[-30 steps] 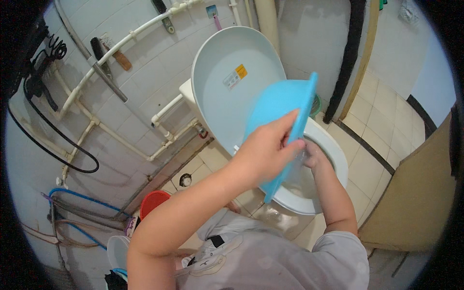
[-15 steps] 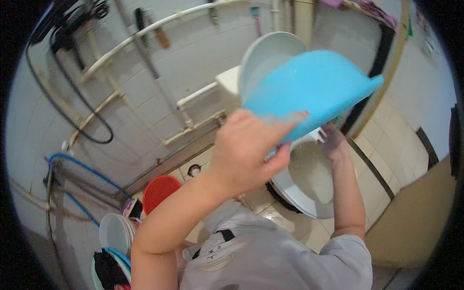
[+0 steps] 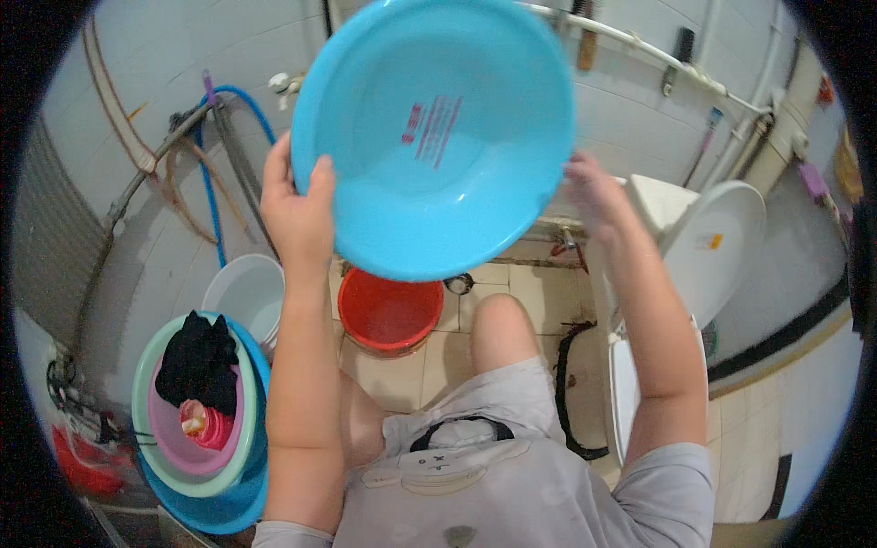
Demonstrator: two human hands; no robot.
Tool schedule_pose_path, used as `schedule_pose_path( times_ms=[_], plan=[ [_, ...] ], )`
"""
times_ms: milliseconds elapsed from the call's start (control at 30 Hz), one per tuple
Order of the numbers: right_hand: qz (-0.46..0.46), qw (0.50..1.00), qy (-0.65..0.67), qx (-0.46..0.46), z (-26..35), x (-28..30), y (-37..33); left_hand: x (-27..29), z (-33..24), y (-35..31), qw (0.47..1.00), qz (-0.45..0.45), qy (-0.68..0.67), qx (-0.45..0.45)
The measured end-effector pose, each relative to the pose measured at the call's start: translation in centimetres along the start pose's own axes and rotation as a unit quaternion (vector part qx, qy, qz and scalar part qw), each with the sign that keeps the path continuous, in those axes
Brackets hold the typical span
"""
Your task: The person sits on the bathroom floor and hand-washes a dark garment in a blue basin filled with water. They repeatedly submerge, agitate, and wring the fabric by hand. After washing, they transfer the garment to a pink basin and empty the blue basin into the toilet.
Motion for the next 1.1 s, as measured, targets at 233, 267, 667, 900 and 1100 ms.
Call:
schedule_pose_path(
  times_ms=[233, 267, 667, 900, 1100],
  plan=[
    [0.078, 0.958, 0.193, -0.197, -22.0, -11.1, 5.1, 9.0, 19.9, -8.0, 0.959, -0.07, 0.012, 0.275],
    [0.084, 0.939, 0.252, -0.22, -24.5, -12.4, 4.2, 9.6, 22.2, -10.3, 0.945, -0.083, 0.001, 0.316],
    [0.085, 0.849, 0.245, -0.461, -40.7, -16.7, 3.2, 13.7, 32.5, -24.1, 0.885, -0.208, 0.1, 0.403],
    [0.041, 0.873, 0.209, -0.439, -35.1, -18.8, 5.3, 13.0, 33.6, -23.8, 0.842, -0.256, 0.098, 0.465],
    [0.054, 0.893, 0.254, -0.368, -39.4, -20.0, 10.5, 12.9, 35.9, -24.4, 0.848, -0.208, 0.131, 0.47]
  ],
)
Point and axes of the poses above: each hand's wrist, its own y-axis towards the middle knuckle, its own x-axis out of the back of the hand, z = x × y, the point moved 5 cm from there along y, towards the middle knuckle, and after that the axes turned 2 degrees about -x, right-handed, at the moved point
